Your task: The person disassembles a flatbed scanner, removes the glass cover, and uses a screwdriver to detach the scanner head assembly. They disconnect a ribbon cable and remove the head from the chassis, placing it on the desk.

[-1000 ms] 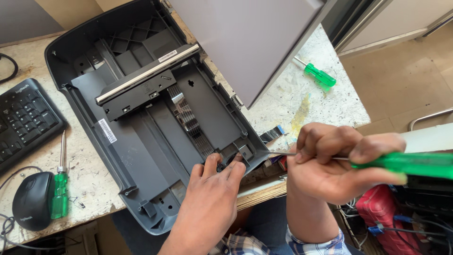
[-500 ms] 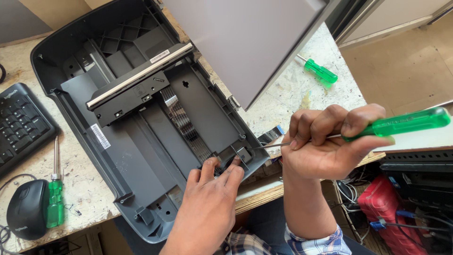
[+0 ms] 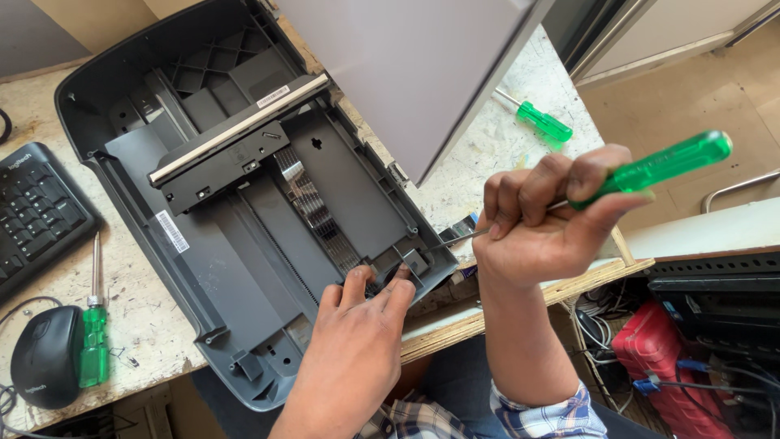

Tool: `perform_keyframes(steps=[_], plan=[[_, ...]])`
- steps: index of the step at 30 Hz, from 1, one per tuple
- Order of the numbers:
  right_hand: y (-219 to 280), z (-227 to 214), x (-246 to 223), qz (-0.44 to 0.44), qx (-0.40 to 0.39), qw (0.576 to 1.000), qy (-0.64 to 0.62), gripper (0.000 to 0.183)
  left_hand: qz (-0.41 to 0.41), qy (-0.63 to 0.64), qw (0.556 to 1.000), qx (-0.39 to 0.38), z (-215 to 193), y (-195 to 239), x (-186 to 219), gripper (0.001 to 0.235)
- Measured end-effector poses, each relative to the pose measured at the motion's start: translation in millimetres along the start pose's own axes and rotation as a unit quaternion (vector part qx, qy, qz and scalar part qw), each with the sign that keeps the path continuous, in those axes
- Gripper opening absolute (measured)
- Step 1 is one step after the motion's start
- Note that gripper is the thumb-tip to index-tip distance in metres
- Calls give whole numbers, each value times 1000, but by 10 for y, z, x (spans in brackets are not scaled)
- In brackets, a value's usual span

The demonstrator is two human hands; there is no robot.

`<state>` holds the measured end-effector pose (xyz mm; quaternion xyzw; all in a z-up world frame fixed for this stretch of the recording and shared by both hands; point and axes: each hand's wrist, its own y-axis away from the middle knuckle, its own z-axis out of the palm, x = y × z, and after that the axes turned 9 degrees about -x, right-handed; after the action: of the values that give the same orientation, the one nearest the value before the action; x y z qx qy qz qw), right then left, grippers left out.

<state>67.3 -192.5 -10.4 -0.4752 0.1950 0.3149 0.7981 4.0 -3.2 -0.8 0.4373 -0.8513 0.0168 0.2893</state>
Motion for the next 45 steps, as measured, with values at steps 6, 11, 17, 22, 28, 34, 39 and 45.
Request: perform_keyframes(steps=[6, 11, 17, 22, 28, 34, 39, 45], plan=[[15, 37, -36, -11, -12, 1000, -16, 41, 13, -10, 1000, 23, -22, -3, 21, 27], [67, 83, -152, -61, -18, 996, 61, 44, 19, 8, 999, 41, -28, 8, 30, 26], [-33, -28, -189, -58, -5, 996, 66, 43, 24, 18, 996, 82, -26, 14, 29, 28], [-473, -403, -71, 66, 78, 972, -212, 49, 13, 32, 995, 90, -7, 11, 41, 29], [-784, -827, 528, 194, 57, 969, -146, 38, -12, 96, 990, 106, -14, 6, 40, 53], [-747, -1001, 562, 244, 86, 940, -224, 7, -9, 90, 988, 123, -3, -2, 14, 69], [-706, -958, 502, 249, -31, 936, -247, 14, -13, 79, 991, 107, -22, 23, -26, 78], [-644, -903, 605, 230, -45, 953, -193, 11, -34, 86, 991, 95, -56, 40, -43, 78]])
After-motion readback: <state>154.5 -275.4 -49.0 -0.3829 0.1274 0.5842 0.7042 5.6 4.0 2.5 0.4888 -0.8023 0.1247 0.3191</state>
